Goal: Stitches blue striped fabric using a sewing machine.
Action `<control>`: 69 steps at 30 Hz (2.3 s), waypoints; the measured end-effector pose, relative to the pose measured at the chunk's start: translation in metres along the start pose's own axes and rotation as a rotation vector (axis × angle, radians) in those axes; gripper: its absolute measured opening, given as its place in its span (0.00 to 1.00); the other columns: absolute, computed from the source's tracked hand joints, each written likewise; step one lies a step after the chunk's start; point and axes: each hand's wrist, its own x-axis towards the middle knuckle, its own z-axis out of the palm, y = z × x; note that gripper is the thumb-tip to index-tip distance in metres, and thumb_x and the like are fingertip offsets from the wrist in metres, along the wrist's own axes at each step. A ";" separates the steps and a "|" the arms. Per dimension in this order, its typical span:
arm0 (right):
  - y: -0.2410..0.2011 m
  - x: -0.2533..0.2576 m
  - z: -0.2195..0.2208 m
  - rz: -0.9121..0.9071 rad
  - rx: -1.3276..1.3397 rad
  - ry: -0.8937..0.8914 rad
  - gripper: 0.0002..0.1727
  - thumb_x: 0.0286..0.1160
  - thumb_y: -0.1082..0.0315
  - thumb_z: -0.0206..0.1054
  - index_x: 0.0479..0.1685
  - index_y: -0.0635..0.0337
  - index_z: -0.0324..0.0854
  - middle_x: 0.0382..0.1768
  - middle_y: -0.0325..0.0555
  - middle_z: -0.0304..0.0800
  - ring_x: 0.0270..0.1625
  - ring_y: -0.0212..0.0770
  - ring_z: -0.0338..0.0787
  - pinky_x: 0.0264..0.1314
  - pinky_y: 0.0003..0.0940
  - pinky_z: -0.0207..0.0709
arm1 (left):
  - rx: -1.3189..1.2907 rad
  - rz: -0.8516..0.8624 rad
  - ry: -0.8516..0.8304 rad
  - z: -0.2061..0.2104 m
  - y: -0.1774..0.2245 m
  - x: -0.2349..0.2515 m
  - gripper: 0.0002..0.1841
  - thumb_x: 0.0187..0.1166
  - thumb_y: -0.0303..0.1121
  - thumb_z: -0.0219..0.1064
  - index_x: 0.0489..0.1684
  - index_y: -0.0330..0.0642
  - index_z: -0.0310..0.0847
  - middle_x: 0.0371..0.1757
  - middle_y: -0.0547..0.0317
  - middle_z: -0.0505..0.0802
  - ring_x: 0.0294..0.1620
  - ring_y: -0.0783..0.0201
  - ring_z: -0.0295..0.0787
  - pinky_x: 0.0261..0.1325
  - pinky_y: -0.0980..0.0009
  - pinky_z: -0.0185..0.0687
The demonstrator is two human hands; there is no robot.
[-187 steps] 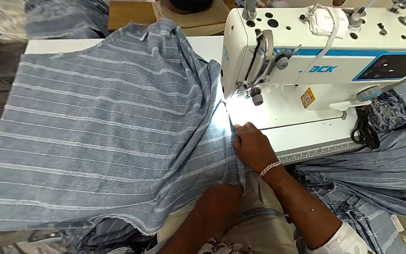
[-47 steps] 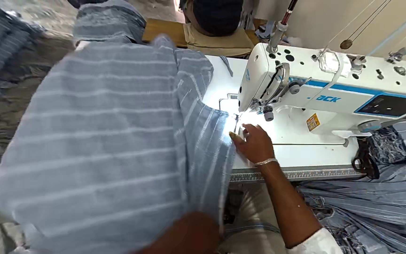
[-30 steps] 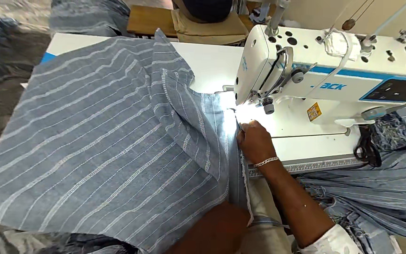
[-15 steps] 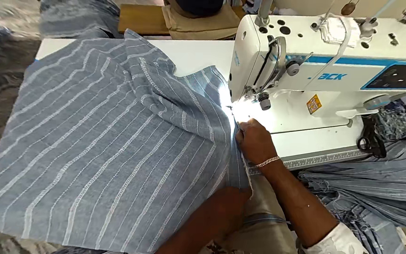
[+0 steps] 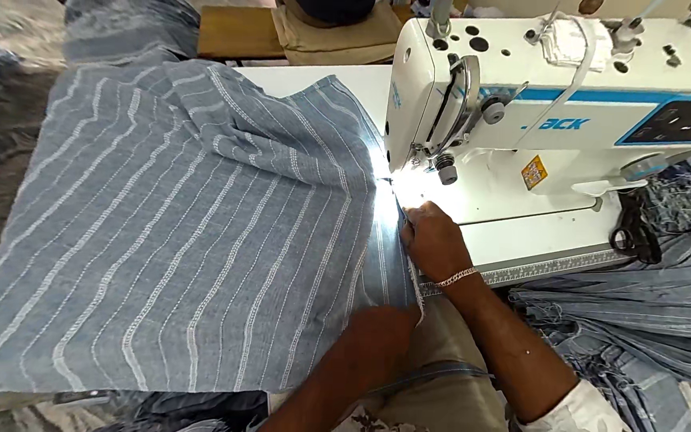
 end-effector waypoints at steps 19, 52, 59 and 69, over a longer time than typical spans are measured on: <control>0.007 -0.013 0.002 -0.043 0.038 0.031 0.18 0.84 0.65 0.60 0.65 0.56 0.90 0.50 0.53 0.90 0.47 0.48 0.93 0.47 0.43 0.88 | 0.154 0.060 0.651 -0.002 -0.015 0.035 0.11 0.75 0.29 0.70 0.52 0.42 0.90 0.52 0.47 0.89 0.52 0.48 0.89 0.51 0.53 0.88; 0.040 0.017 0.011 -0.284 0.217 0.161 0.15 0.82 0.64 0.62 0.55 0.51 0.94 0.42 0.49 0.89 0.44 0.45 0.91 0.48 0.42 0.86 | -0.068 0.590 -0.025 0.082 0.070 0.096 0.12 0.84 0.26 0.60 0.58 0.34 0.86 0.57 0.37 0.92 0.64 0.39 0.88 0.66 0.38 0.81; 0.043 0.021 0.012 -0.251 0.320 0.133 0.13 0.80 0.63 0.64 0.53 0.51 0.95 0.43 0.49 0.90 0.45 0.45 0.91 0.50 0.46 0.86 | 0.002 0.022 0.518 -0.098 -0.079 0.013 0.16 0.92 0.44 0.58 0.56 0.43 0.87 0.35 0.49 0.92 0.36 0.50 0.90 0.44 0.44 0.86; 0.046 0.021 0.014 -0.175 0.392 0.173 0.13 0.81 0.64 0.63 0.49 0.56 0.92 0.39 0.46 0.91 0.40 0.42 0.90 0.46 0.44 0.85 | -0.086 0.031 0.827 -0.092 -0.088 0.063 0.18 0.89 0.46 0.60 0.48 0.47 0.96 0.42 0.49 0.92 0.48 0.51 0.90 0.55 0.46 0.84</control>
